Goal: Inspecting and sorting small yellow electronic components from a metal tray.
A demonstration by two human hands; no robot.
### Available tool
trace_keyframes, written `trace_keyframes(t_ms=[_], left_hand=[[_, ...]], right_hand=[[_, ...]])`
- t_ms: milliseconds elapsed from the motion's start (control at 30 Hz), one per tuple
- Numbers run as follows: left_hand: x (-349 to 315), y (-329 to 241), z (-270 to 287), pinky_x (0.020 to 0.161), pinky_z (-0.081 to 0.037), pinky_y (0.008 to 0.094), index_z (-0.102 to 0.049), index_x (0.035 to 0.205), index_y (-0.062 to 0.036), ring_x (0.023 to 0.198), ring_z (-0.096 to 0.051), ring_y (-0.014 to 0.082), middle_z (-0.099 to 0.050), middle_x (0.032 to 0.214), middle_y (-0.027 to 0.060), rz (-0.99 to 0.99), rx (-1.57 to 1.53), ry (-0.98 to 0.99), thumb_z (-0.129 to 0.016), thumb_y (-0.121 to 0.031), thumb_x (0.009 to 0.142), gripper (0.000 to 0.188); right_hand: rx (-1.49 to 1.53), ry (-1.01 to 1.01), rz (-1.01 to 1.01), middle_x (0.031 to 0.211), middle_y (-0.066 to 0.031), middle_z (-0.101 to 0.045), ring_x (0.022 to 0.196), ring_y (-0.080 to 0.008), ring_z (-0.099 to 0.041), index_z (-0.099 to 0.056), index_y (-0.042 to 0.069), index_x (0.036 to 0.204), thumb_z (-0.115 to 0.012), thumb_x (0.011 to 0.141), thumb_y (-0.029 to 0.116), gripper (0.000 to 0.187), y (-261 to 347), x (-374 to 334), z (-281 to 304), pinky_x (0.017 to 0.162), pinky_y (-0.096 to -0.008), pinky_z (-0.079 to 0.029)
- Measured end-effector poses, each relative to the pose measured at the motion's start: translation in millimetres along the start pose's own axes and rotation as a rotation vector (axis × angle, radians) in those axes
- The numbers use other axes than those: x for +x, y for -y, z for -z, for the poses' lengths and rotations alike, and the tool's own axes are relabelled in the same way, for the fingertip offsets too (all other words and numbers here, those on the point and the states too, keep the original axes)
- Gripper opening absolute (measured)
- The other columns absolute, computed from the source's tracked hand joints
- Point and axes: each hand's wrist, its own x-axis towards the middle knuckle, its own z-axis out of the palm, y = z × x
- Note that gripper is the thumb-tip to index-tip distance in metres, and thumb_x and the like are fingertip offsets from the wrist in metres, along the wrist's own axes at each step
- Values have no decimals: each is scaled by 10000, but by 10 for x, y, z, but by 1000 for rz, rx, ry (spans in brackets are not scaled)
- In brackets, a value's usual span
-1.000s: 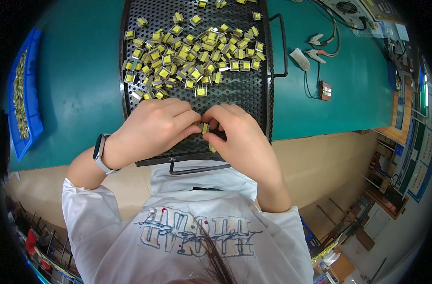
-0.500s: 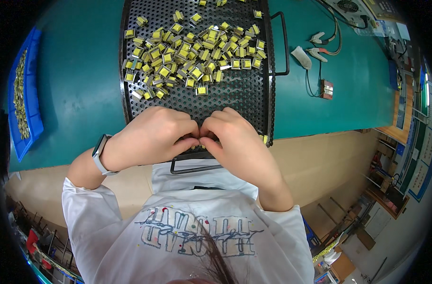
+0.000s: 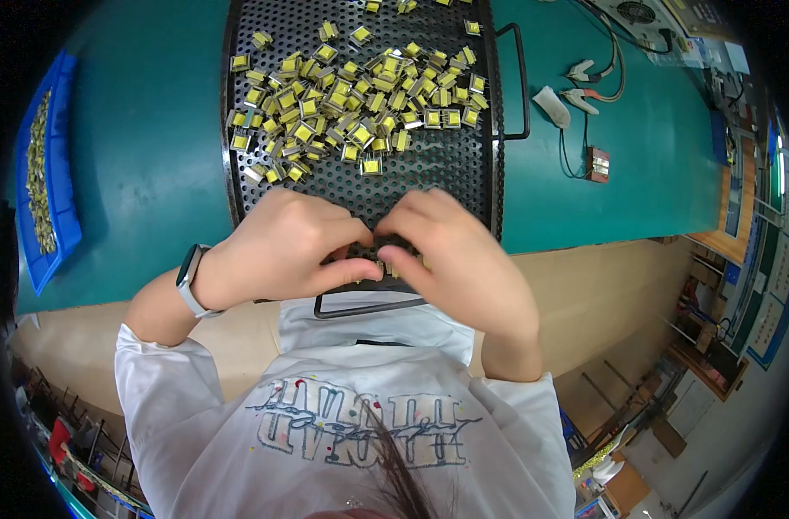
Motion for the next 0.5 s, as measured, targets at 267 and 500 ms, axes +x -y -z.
trace_keyframes(t_ms=[267,500], left_hand=[[105,145,-52,898,-533,416,-651,1274,-59,1142,-586,298,-616,1289,66,-52,341,-320,-807,-105,712,585],[99,155,-55,864,-533,399,-667,1175,-49,1118,-605,284,-621,1261,77,-110,417,-303,-727,-82,768,413]], right_hand=[[-291,-323,-50,1274,-127,-561,1031,-350,-650,-619,14,1250,-729,828,-47,440,-66,292,17,864,-410,-533],[-363,-329,-82,1089,-135,-613,929,-326,-656,-622,4,1138,-733,815,-55,347,-79,302,-9,782,-418,-529]])
